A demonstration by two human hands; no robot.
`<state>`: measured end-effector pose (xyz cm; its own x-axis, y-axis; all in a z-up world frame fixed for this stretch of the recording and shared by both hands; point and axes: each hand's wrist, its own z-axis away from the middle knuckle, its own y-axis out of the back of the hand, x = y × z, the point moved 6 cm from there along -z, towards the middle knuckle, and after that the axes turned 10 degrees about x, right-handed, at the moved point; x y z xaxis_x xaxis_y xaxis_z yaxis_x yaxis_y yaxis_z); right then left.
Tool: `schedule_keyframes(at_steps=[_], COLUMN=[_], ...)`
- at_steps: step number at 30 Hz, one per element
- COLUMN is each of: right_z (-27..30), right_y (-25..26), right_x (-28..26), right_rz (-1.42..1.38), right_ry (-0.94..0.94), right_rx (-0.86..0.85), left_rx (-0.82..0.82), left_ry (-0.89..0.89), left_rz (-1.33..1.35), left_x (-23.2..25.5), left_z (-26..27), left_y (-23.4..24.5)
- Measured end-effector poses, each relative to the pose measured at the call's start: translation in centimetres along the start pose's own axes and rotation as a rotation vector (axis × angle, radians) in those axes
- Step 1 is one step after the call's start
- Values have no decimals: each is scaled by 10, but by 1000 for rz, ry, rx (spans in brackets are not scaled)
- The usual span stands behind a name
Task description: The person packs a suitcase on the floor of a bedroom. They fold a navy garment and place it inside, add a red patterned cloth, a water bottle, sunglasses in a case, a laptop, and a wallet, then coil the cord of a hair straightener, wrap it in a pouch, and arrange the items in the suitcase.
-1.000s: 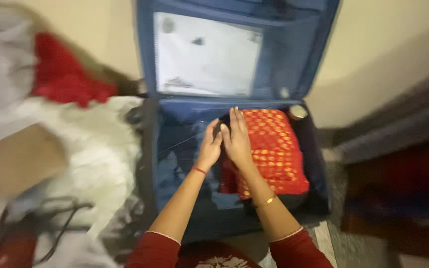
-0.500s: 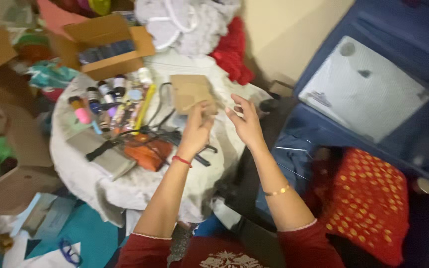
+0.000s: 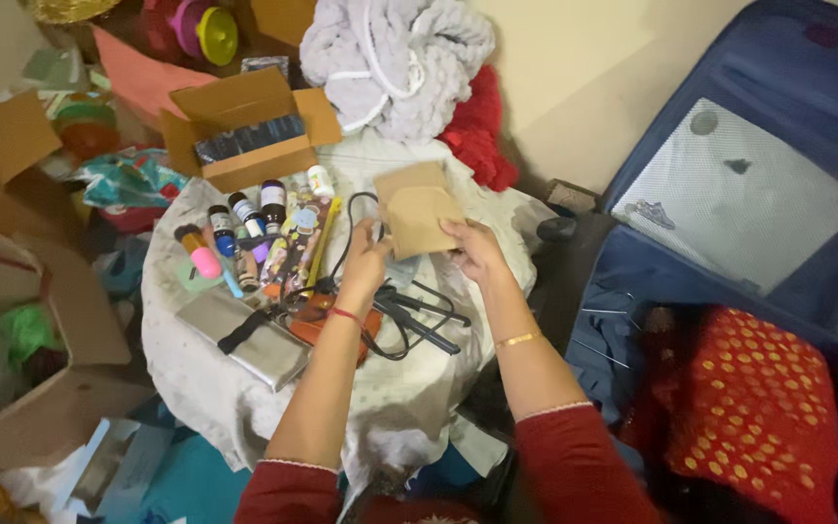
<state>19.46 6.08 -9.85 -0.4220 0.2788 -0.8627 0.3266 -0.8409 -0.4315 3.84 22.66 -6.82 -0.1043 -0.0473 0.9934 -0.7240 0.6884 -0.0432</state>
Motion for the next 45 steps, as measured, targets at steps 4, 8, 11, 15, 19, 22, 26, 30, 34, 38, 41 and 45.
schedule_keyframes(at_steps=[4,8,11,15,19,22,26,30,34,38,41,45], right_z=[63,129,171,222,271,310,359,406,451,486,500,484], right_y=[4,20,49,100,166,212,286,361,431,484,518,547], right_x=[-44,-92,-119,-145,-165,-180,-186,-197,-206,-216,-214,-191], right_rz=[-129,-88,34,182,222,155,160,233,328,644,1006,1351], right_ry=[80,220,328,392,396,476,523,562,560,572,475,421], right_rx=[-86,-162,-126,-20,197,234,362,561,780,997,1264,1383], left_rx=[24,-106,-267,-433,-590,-708,-866,-950,-1049,-1201,-1199,-1294], left_ry=[-10,139,-89,6,119,197,285,301,440,83,-455,-531], left_rz=[130,339,579,642,763,732,630,588,391,152,-297,-811], left_x=[34,66,102,107,110,109,93,73,18,-33,-50,-59], left_z=[7,32,57,100,149,189,248,309,363,414,441,473], left_y=[-13,-53,-97,-160,-233,-289,-362,-437,-507,-558,-568,-567])
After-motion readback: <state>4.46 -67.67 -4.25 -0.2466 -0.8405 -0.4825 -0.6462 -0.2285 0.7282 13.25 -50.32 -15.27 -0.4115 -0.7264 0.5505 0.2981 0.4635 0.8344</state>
